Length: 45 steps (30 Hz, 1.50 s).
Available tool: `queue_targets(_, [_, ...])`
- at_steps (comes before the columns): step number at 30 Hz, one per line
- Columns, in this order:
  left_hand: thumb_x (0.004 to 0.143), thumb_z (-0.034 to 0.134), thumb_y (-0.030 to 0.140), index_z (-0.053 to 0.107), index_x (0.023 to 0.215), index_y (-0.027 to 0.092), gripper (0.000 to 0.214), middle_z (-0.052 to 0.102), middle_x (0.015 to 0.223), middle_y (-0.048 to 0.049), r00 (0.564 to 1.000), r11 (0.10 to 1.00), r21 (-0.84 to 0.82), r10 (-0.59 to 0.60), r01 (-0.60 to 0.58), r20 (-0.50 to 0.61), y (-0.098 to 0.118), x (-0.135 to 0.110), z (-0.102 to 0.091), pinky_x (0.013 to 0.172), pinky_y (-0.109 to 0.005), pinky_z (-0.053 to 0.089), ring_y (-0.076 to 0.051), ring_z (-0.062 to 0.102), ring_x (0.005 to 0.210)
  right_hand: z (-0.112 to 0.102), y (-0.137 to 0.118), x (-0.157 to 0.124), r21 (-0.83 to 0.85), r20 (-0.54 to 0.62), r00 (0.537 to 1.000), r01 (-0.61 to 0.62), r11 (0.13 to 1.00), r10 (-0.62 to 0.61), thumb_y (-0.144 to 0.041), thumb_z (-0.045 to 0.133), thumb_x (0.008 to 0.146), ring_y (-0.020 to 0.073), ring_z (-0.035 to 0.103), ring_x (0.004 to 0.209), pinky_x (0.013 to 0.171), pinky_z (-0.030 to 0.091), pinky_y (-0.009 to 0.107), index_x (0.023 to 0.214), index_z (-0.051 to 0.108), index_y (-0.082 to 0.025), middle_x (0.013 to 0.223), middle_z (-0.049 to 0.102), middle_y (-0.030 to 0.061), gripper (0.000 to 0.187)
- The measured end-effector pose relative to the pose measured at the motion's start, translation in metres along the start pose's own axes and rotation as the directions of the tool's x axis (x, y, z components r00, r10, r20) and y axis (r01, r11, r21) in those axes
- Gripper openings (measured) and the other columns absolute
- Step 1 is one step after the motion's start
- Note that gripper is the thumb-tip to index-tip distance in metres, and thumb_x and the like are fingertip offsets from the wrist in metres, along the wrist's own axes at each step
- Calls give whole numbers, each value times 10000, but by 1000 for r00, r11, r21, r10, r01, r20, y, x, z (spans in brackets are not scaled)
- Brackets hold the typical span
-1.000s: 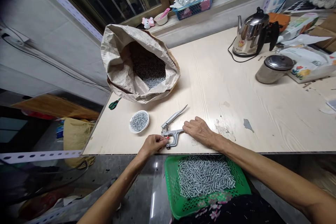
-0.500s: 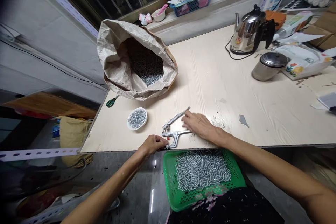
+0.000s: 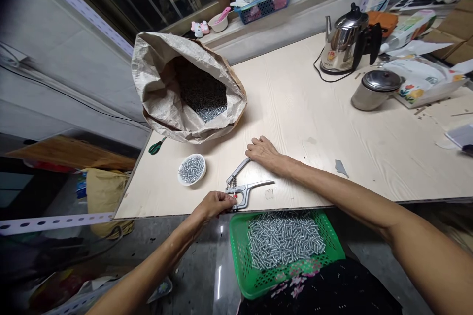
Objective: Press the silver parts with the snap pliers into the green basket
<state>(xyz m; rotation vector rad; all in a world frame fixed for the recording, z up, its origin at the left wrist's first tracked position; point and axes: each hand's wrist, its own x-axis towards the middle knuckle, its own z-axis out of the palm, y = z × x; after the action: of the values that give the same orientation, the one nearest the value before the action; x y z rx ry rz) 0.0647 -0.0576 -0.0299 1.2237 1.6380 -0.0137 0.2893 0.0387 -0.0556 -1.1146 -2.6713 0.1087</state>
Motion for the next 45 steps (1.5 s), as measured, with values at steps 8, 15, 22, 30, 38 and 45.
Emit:
queue_targets(8, [552, 626, 585, 512, 559, 165, 435, 353, 465, 74, 999, 1000, 3, 26, -26, 33, 1, 1, -1, 456, -229, 203, -70, 293, 444, -7, 2, -42, 256, 52, 994, 84, 963, -101, -660, 648, 718, 293, 462, 1035, 847, 392, 400, 1279, 474, -119, 1218, 529, 161, 798])
queue_targets(15, [573, 630, 557, 533, 581, 162, 407, 354, 466, 76, 999, 999, -2, 34, -34, 28, -1, 3, 1, 447, -227, 209, -66, 279, 436, -16, -4, -61, 152, 97, 993, 53, 987, -68, -693, 624, 708, 389, 353, 1202, 989, 186, 624, 1358, 415, -209, 1344, 475, 129, 837])
queue_targets(22, [641, 632, 519, 512, 560, 163, 384, 364, 459, 71, 999, 999, 47, 15, -17, 45, 3, 2, -2, 442, -223, 219, -72, 311, 430, -19, -19, -66, 231, 53, 998, 2, 973, -15, -489, 711, 743, 291, 448, 1004, 879, 379, 458, 1317, 438, -170, 1153, 558, 120, 711])
queue_targets(30, [826, 613, 323, 598, 1056, 202, 261, 608, 1097, -79, 763, 646, 688, 611, -329, -209, 37, -18, 29, 797, -355, 467, -241, 540, 1018, -23, -31, -74, 296, 59, 992, -123, 947, 110, -307, 774, 709, 268, 445, 976, 827, 437, 407, 1154, 507, -133, 1067, 527, 121, 548])
queue_targets(38, [802, 666, 307, 463, 1250, 176, 509, 558, 1201, -97, 651, 379, 726, 748, -574, 124, 57, 24, 29, 893, -404, 457, -258, 489, 1063, -35, -32, -76, 296, 121, 987, -136, 945, 104, -297, 753, 744, 230, 467, 913, 796, 445, 367, 1050, 544, -135, 997, 529, 97, 405])
queue_targets(45, [932, 465, 294, 618, 876, 173, 203, 600, 843, -55, 661, 463, 711, 750, -530, 4, 56, 23, 38, 756, -347, 453, -208, 507, 852, -9, -37, -68, 183, 129, 985, -139, 973, 116, -177, 553, 895, 189, 497, 801, 722, 430, 314, 814, 584, -161, 834, 560, 59, 88])
